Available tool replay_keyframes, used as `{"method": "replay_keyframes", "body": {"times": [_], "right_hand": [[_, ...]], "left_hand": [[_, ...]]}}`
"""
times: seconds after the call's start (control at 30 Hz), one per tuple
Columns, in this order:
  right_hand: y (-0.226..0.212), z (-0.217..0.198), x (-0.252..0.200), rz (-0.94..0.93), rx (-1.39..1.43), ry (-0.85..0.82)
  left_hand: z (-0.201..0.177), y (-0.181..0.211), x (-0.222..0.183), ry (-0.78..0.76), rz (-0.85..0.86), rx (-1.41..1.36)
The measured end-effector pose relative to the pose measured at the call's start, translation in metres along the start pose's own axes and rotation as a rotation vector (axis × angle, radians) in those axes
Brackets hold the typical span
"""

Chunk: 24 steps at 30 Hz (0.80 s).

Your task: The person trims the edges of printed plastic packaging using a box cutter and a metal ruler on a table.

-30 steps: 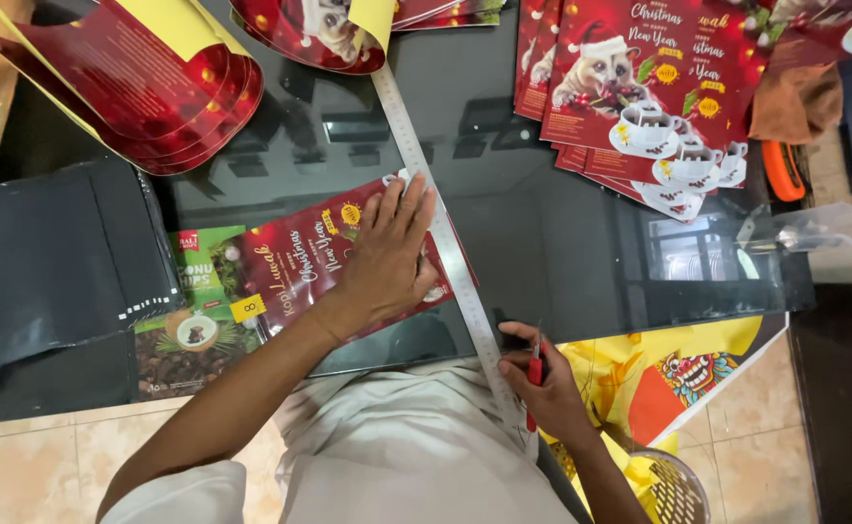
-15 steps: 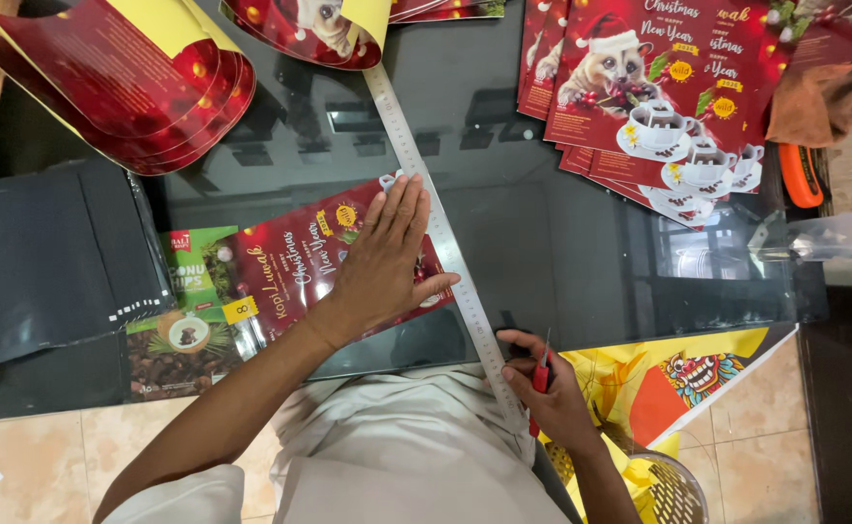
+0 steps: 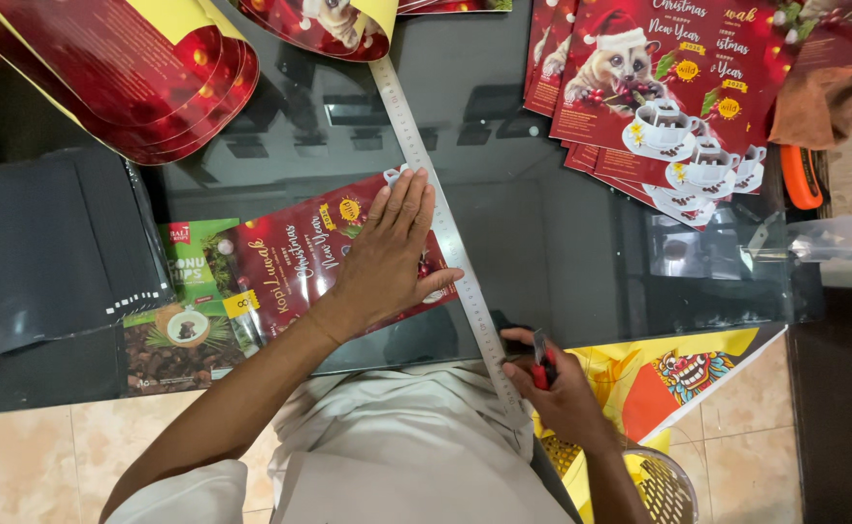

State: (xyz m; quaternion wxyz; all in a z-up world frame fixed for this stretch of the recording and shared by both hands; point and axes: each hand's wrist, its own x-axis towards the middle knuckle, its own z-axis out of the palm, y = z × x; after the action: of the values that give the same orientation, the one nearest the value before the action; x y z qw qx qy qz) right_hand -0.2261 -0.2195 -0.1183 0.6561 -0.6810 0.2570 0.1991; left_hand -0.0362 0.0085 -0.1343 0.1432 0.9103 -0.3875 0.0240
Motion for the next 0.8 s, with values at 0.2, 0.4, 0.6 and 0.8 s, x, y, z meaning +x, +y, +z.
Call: {"method": "replay_keyframes", "body": {"times": [0.2, 0.4, 0.6, 0.8], "right_hand": [[-0.090, -0.004, -0.004, 0.265, -0.592, 0.329], [-0.130, 0.027, 0.063, -0.036, -0.835, 0.220], [-0.139, 0.058, 0.108, -0.723, -0.863, 0.107], [-0.128, 0.070, 0.119, -0.480, -1.005, 0.052]], "left_hand": [[0.004, -0.001, 0.000, 0.026, 0.000, -0.005], [0.008, -0.001, 0.003, -0.017, -0.071, -0.125], [0.007, 0.002, 0.018, -0.049, -0.090, -0.005], [0.005, 0.003, 0.029, -0.102, -0.049, 0.113]]}}
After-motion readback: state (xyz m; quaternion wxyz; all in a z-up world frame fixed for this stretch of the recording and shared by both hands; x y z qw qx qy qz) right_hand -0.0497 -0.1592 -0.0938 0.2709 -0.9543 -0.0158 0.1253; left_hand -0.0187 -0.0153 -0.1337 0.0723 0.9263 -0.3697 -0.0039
